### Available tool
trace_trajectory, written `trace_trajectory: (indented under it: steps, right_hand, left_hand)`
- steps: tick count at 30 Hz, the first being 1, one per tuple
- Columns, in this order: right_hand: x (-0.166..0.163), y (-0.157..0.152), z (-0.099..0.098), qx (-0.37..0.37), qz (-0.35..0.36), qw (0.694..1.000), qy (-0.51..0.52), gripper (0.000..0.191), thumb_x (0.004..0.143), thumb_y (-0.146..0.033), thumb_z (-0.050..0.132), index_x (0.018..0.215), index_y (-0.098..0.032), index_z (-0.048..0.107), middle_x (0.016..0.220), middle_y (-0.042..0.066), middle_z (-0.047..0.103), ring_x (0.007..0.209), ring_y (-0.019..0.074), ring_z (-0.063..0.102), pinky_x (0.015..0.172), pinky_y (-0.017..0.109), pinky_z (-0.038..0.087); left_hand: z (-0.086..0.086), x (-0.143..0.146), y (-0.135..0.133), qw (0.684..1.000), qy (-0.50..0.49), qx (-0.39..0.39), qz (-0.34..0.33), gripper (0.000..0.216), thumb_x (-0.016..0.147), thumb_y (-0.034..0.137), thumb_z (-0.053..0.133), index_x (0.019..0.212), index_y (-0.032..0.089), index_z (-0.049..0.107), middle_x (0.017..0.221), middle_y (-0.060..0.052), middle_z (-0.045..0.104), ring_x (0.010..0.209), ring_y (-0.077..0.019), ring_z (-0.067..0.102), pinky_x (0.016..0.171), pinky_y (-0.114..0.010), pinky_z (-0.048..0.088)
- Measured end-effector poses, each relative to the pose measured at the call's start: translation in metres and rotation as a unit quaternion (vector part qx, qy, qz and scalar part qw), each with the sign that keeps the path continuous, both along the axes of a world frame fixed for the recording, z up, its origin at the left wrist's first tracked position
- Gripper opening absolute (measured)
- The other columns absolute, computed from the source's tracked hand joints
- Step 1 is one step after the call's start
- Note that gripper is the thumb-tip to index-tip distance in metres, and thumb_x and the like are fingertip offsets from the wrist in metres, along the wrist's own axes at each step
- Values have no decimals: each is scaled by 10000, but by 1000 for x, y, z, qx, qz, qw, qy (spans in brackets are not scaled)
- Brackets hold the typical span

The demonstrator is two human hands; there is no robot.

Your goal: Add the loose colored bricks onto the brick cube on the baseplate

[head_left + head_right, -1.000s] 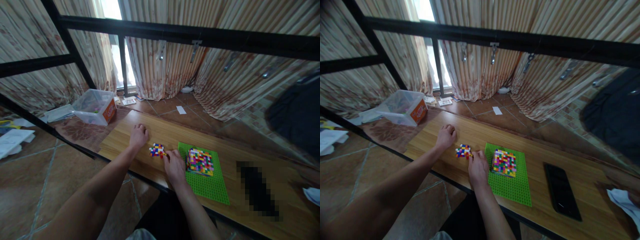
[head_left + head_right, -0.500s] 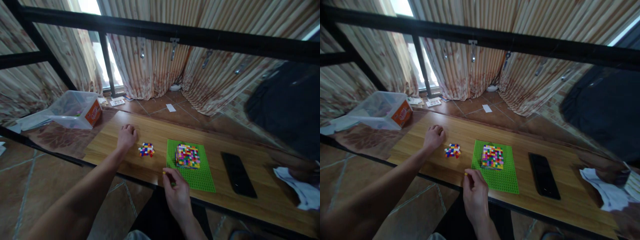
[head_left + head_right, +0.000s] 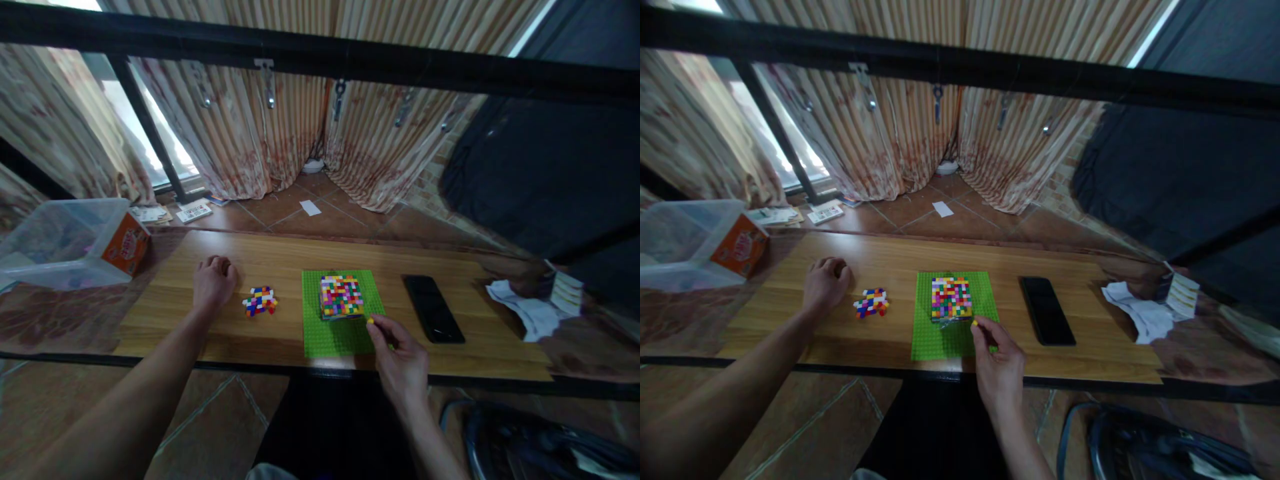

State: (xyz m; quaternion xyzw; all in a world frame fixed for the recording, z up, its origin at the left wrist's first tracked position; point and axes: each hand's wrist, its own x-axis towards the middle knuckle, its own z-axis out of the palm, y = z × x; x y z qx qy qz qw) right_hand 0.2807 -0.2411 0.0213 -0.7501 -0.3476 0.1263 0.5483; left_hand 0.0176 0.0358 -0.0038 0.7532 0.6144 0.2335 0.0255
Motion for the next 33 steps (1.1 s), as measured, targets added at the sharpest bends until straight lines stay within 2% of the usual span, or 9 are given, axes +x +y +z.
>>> trace_trajectory:
  steps: [5,11,17,24,33]
  right_hand:
    - [5,20,3,19,-6,1000,-8,262,821,-409,625,917,-200,750,933,72,730,813,187,666,712,314,530]
    - [2,33,2,20,-3,1000,2,212,806,-361,616,873,-212,751,906,60,727,841,198,662,779,347,522]
    - [3,36,5,-1,-4,1000,-2,231,805,-367,607,864,-194,748,907,74,727,836,206,664,760,345,523]
    - [2,35,10,-16,5,998,-57,260,839,-361,565,901,-185,747,881,77,724,749,187,650,693,322,520]
    - [2,36,7,-16,15,996,-89,243,863,-339,541,902,-197,735,894,64,737,775,188,664,723,324,526]
  left_hand:
    - [3,1,0,1000,-3,-2,2,328,831,348,445,1007,181,666,1130,-133,647,1098,-309,545,999,-419,418]
    - [3,0,0,1000,4,-7,0,334,829,353,442,1011,182,664,1121,-131,647,1096,-307,550,1005,-420,416]
    - [4,0,0,1000,0,-9,2,333,822,355,446,996,177,666,1121,-136,649,1092,-317,544,994,-424,421]
    - [4,1,1,1000,4,-7,-1,316,827,347,437,985,190,663,1095,-126,650,1084,-304,551,994,-419,420]
    - [3,1,1,1000,10,-5,-3,325,832,344,430,992,178,659,1113,-132,652,1096,-307,549,1007,-413,410]
